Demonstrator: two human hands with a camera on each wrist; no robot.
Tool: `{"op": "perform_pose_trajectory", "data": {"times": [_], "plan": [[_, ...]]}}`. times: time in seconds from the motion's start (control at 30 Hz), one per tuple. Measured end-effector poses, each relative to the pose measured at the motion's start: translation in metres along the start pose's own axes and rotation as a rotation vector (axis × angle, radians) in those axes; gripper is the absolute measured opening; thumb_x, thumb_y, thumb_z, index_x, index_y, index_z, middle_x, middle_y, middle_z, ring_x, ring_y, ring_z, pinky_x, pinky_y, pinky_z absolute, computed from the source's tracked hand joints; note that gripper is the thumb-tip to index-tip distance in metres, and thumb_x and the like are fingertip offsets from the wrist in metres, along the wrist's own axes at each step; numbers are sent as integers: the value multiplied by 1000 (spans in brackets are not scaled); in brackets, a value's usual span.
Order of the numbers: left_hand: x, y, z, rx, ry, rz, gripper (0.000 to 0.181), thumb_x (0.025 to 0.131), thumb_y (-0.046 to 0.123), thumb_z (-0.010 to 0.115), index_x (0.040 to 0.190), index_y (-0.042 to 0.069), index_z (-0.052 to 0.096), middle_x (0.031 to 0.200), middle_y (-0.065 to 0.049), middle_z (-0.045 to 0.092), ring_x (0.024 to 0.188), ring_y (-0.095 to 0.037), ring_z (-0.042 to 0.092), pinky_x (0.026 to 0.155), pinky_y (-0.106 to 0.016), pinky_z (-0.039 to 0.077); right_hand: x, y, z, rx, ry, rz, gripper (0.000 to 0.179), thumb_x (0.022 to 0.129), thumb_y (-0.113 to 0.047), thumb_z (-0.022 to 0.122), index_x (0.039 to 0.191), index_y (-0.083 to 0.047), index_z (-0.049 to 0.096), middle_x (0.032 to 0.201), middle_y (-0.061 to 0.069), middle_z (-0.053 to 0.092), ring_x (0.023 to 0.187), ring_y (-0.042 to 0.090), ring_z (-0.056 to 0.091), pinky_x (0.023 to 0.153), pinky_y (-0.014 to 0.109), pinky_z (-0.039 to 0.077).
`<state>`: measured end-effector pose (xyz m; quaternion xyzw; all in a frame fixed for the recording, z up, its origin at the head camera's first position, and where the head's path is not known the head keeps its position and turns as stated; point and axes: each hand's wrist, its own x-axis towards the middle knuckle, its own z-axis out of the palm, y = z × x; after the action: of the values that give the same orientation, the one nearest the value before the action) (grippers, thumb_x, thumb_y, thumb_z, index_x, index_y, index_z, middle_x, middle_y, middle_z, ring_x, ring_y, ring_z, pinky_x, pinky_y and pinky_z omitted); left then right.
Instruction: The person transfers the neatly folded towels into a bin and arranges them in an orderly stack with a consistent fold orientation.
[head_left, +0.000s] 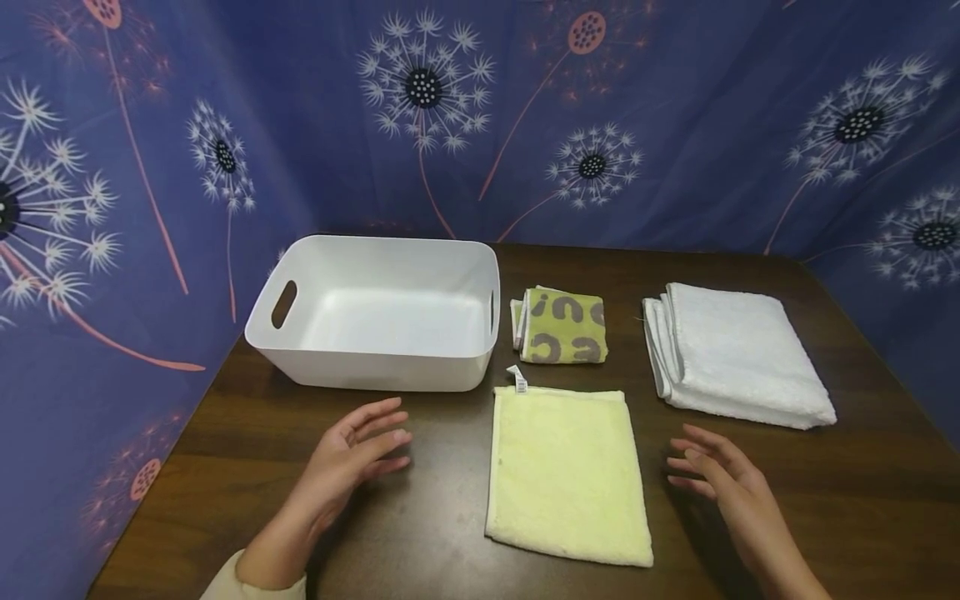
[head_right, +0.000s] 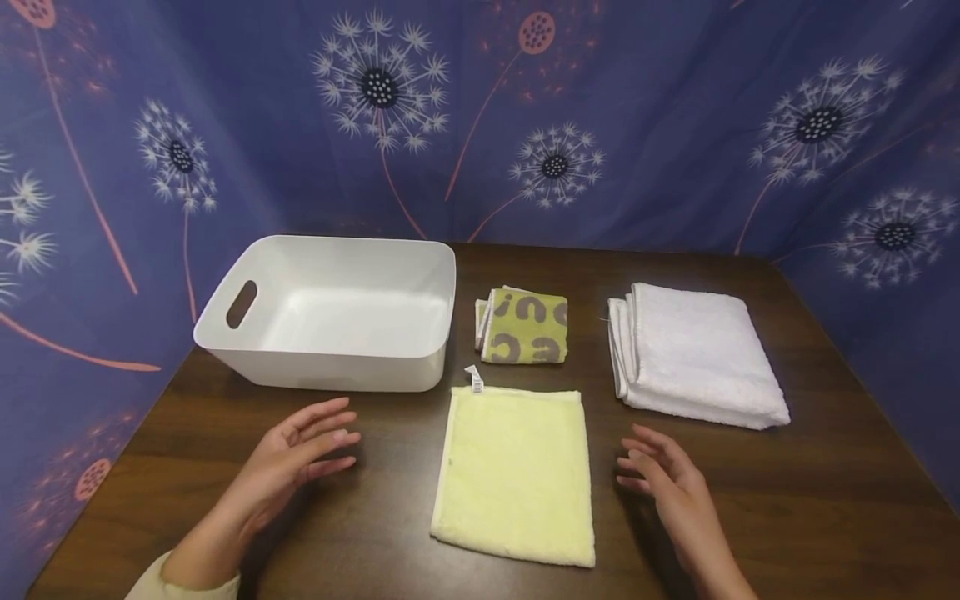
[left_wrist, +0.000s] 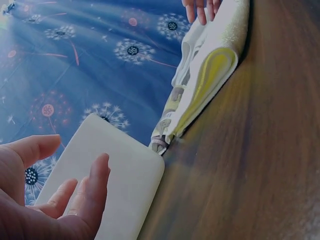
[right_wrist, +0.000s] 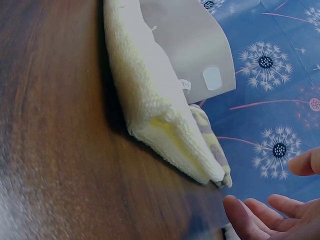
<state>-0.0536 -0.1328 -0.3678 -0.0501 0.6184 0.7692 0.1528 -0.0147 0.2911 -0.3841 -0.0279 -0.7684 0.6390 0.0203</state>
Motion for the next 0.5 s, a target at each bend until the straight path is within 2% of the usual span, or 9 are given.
{"op": "perform_pose_trajectory", "data": {"times": [0.17, 0.5], "plan": [[2, -2, 2, -15, -13, -18, 55, 86, -1, 60, 136, -5, 37, 131, -28, 42, 108, -35, 55, 82, -43, 50, 0, 1, 3, 26, -14, 19, 28, 99, -11, 46, 125, -4, 47, 109, -2, 62, 92, 13, 62, 72, 27, 53], [6, -1, 3, -25, -61, -6, 59, 86, 3, 62, 138, -6, 33, 134, -28, 38, 109, -34, 53, 84, -44, 49, 3, 4, 9, 46, -21, 76, 34, 99, -14, 47, 128, 2, 42, 108, -2, 61, 92, 14, 63, 73, 28, 53]]}}
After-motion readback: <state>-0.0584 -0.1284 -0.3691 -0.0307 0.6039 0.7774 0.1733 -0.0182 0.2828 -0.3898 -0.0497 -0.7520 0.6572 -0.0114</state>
